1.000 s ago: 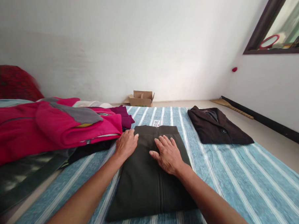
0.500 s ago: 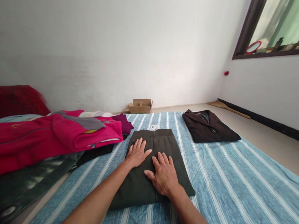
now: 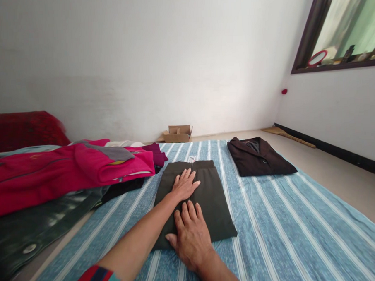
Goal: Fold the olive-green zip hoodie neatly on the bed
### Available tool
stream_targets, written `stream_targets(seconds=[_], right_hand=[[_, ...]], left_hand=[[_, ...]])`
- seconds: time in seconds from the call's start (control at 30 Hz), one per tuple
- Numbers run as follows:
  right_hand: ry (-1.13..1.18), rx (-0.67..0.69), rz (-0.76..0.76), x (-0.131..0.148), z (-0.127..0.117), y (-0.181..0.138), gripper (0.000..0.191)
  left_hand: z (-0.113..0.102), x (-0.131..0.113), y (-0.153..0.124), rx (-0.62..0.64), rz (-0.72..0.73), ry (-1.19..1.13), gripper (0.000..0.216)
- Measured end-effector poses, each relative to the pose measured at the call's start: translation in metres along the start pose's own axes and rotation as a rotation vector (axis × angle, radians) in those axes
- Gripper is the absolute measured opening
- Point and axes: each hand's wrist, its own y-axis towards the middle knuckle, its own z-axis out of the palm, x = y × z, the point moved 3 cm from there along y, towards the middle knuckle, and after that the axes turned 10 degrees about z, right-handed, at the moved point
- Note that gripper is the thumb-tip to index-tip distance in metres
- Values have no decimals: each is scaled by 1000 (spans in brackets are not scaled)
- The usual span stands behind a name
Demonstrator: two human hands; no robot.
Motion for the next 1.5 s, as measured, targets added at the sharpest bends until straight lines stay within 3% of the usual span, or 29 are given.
stream_targets(seconds=[0.47, 0.9, 1.17, 1.5], right_hand=[[-28, 2, 2, 5, 9, -2, 63], [-93, -54, -33, 4, 10, -8, 55], [-78, -19, -62, 4, 7, -8, 55], [-35, 1, -55, 5, 0, -10, 60]], left_hand=[[17, 5, 5, -77, 10, 17, 64], [13, -1, -1, -62, -6, 12, 62], [13, 0, 2, -22, -15, 1, 63], [16, 2, 3, -61, -4, 35, 62]])
